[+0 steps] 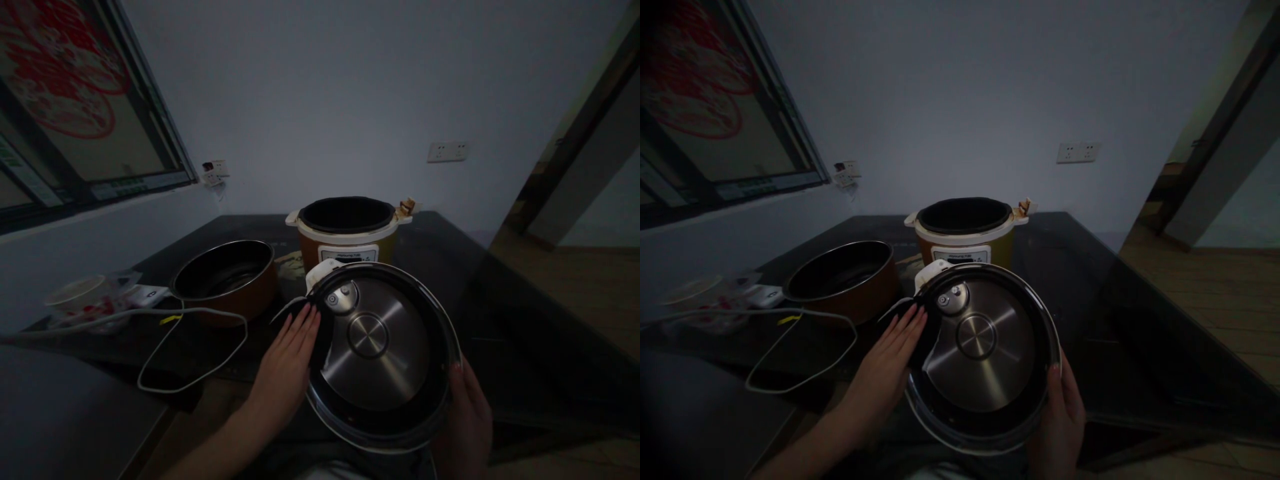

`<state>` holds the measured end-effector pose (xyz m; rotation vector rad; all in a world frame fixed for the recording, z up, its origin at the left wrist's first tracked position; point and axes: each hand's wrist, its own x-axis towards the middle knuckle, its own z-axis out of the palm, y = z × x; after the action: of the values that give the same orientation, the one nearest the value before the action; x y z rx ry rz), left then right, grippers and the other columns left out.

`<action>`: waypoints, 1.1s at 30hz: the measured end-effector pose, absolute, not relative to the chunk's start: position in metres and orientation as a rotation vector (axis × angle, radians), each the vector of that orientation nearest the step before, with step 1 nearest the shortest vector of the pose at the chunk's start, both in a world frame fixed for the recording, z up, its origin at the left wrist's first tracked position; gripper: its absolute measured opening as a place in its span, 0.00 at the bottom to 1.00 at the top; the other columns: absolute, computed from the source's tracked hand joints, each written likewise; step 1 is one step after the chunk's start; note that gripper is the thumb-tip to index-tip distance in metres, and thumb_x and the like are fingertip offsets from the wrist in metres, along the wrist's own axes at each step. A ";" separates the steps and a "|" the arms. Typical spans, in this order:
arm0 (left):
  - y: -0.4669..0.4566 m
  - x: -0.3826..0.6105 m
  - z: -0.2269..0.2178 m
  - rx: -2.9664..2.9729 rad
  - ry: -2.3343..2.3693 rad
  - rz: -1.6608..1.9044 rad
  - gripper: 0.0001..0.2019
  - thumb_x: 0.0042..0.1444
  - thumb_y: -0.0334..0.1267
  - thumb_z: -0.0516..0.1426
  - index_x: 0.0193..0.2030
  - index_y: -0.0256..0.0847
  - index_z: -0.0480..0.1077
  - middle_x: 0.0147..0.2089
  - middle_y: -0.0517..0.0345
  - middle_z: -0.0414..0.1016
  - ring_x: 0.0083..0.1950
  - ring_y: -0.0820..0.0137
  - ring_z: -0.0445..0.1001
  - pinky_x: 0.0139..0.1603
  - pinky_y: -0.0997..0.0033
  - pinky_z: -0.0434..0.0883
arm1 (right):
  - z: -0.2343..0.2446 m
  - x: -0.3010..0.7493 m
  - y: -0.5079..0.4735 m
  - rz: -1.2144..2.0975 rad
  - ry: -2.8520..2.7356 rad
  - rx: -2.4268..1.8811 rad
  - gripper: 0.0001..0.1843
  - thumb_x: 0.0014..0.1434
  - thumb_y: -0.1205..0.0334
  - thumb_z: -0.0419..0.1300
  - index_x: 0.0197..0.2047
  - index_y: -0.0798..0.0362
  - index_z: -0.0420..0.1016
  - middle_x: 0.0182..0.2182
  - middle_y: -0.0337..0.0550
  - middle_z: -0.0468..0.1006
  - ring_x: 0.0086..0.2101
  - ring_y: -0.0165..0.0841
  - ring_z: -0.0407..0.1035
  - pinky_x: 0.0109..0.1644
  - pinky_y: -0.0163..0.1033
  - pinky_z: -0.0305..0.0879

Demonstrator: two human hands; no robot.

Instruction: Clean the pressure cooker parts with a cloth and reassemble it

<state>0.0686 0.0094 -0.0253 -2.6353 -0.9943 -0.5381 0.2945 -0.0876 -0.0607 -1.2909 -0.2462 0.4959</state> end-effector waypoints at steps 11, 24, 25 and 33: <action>0.025 0.083 -0.016 -2.574 -0.906 -0.421 0.34 0.51 0.19 0.44 0.68 0.26 0.55 0.70 0.41 0.56 0.72 0.60 0.52 0.69 0.49 0.57 | -0.060 0.293 -0.086 0.534 -0.141 -1.244 0.34 0.52 0.42 0.63 0.57 0.54 0.72 0.58 0.50 0.73 0.60 0.48 0.63 0.63 0.52 0.58; -0.030 0.051 -0.033 -2.511 -0.774 -0.316 0.33 0.50 0.20 0.45 0.65 0.29 0.60 0.67 0.43 0.62 0.66 0.61 0.65 0.62 0.57 0.68 | -0.062 0.295 -0.086 0.548 -0.103 -1.244 0.33 0.52 0.43 0.64 0.57 0.52 0.73 0.57 0.48 0.74 0.59 0.48 0.63 0.62 0.52 0.59; -0.033 0.051 -0.036 -2.514 -0.767 -0.325 0.33 0.50 0.21 0.46 0.65 0.29 0.60 0.67 0.43 0.62 0.66 0.60 0.65 0.61 0.56 0.69 | -0.062 0.295 -0.087 0.550 -0.116 -1.243 0.33 0.53 0.43 0.64 0.58 0.52 0.73 0.57 0.48 0.74 0.59 0.48 0.63 0.63 0.53 0.58; -0.028 0.054 -0.036 -2.676 -0.986 -0.380 0.41 0.43 0.18 0.45 0.69 0.33 0.51 0.72 0.46 0.53 0.72 0.64 0.52 0.67 0.54 0.62 | -0.067 0.294 -0.086 0.534 -0.177 -1.225 0.32 0.56 0.44 0.61 0.59 0.52 0.71 0.55 0.48 0.75 0.57 0.47 0.65 0.61 0.51 0.62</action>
<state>0.0544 -0.0278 -0.0362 -2.6755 -0.9858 -0.3799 0.2937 -0.0859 -0.0666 -1.2251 -0.1766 0.5340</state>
